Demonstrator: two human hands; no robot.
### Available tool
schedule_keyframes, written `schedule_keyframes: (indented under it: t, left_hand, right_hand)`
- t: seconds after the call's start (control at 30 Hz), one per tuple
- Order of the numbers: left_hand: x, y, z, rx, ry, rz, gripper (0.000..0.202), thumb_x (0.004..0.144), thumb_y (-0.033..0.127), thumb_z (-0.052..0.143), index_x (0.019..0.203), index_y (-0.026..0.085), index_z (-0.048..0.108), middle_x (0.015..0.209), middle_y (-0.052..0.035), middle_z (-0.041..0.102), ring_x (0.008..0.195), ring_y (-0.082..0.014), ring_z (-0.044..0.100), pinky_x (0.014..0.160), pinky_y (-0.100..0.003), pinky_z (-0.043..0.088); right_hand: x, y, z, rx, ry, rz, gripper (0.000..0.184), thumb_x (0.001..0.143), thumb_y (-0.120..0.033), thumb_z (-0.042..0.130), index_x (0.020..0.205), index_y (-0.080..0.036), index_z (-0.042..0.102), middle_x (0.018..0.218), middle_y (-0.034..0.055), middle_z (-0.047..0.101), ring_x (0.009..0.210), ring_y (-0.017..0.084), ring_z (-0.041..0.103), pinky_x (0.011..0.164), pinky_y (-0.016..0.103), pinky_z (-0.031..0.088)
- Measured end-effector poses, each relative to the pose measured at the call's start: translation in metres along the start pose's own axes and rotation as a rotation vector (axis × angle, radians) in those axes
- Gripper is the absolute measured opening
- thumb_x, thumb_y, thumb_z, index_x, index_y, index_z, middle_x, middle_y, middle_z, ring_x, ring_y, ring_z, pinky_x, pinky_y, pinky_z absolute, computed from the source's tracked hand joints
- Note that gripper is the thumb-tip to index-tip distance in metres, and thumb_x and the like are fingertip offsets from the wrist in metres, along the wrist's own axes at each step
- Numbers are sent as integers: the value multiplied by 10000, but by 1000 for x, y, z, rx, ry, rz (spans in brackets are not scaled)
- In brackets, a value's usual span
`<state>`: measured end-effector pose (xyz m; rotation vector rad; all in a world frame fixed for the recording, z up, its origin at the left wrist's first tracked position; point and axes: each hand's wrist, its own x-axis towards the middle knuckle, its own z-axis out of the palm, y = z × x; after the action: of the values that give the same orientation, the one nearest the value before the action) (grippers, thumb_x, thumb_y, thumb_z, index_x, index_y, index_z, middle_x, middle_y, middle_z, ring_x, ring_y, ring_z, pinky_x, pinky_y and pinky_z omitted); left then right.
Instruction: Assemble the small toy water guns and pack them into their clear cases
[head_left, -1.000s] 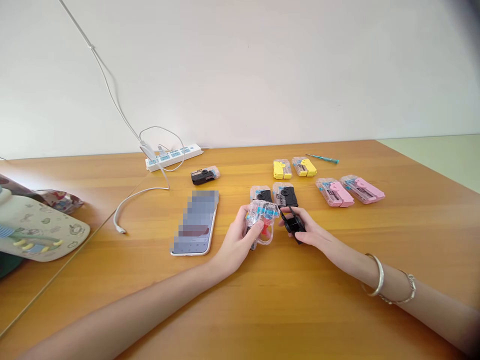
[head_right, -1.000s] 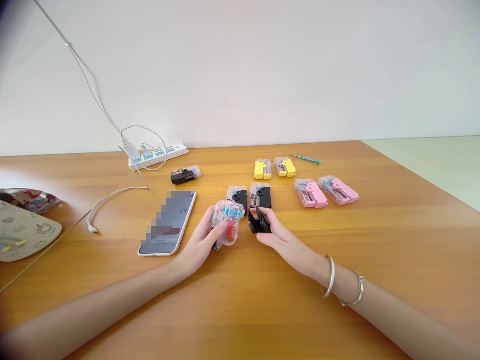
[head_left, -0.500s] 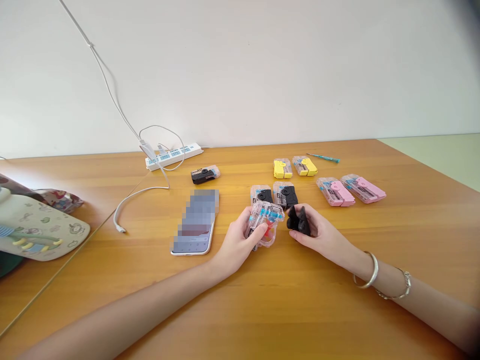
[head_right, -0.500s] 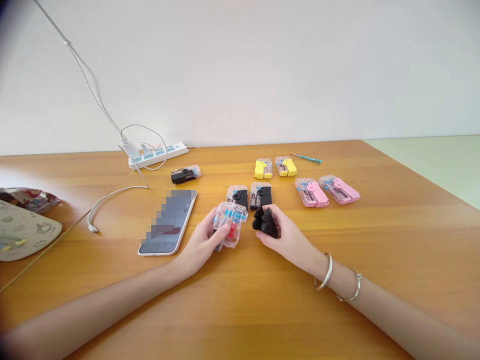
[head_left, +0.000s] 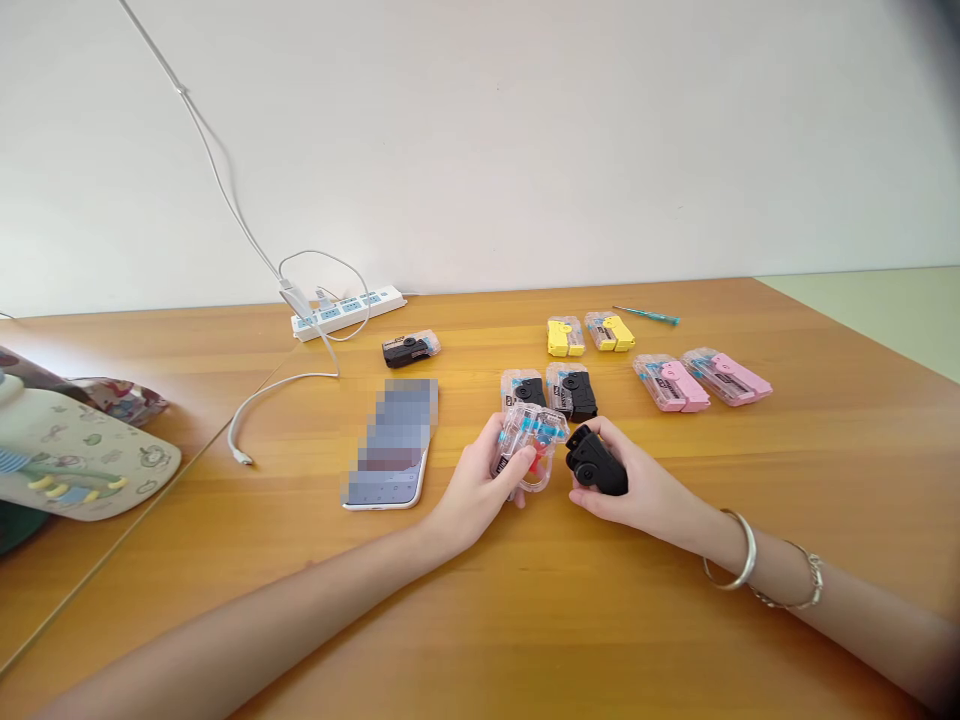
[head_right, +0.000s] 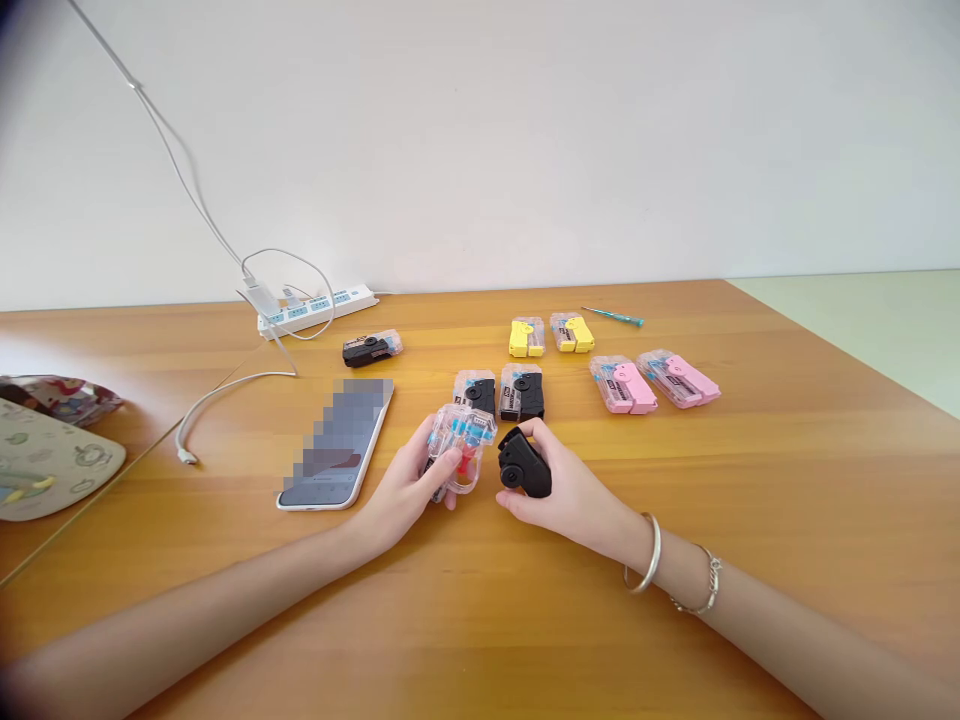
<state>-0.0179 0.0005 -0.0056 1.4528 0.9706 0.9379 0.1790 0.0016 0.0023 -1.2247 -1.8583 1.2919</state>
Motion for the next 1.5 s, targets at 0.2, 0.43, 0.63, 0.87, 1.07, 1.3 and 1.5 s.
schedule_keyframes:
  t: [0.2,0.43,0.63,0.87,1.07,1.3,1.5]
  left_hand:
    - [0,1,0,-6,-3,-8,211,896,381,450,993,193,440,794,10,517,616,-104,481,538,-207,454]
    - [-1,3,-1,127,-3,12,259,910,368,424,1104,200,454,892,-14,582,770,-147,524,670,-236,423]
    - [-3,4,-1,223,-14,-20,277,906,393,415,1101,201,458,886,-28,630,810,-185,569,715,-276,434]
    - [-3,7,0,440,-56,-26,198,892,409,405,941,219,433,741,-3,626,671,-193,593,615,-269,422]
    - [-5,10,2,670,-108,-28,183,882,411,394,901,230,375,668,16,603,589,-199,572,540,-254,369]
    - [-6,11,3,696,-120,-25,188,889,412,375,905,225,365,681,-6,640,576,-212,590,526,-256,359]
    - [-8,11,4,675,-104,-16,173,892,398,378,915,227,378,698,-8,650,611,-222,615,539,-258,362]
  right_hand:
    - [-1,1,-6,110,-67,29,351,839,-382,530,1107,-220,374,860,8,535,666,125,488,612,267,418]
    - [-3,2,-2,86,-65,24,231,906,-408,424,1026,-213,391,792,2,534,577,106,436,542,250,410]
    - [-7,-1,2,-123,-60,-48,160,884,-381,455,900,-227,412,791,5,524,629,147,483,571,284,416]
    - [-8,0,2,-143,-119,-81,266,888,-395,452,1082,-214,428,1011,65,563,876,217,532,763,356,435]
    - [-9,0,-1,-65,-203,-30,366,896,-463,438,1147,-196,435,819,17,524,652,135,487,607,270,444]
    - [-13,-2,-2,70,-258,90,479,884,-527,443,1246,-226,359,780,-10,442,599,101,421,479,198,421]
    - [-14,-4,-1,47,-254,43,489,887,-532,431,1269,-232,376,729,-19,439,569,103,405,487,207,404]
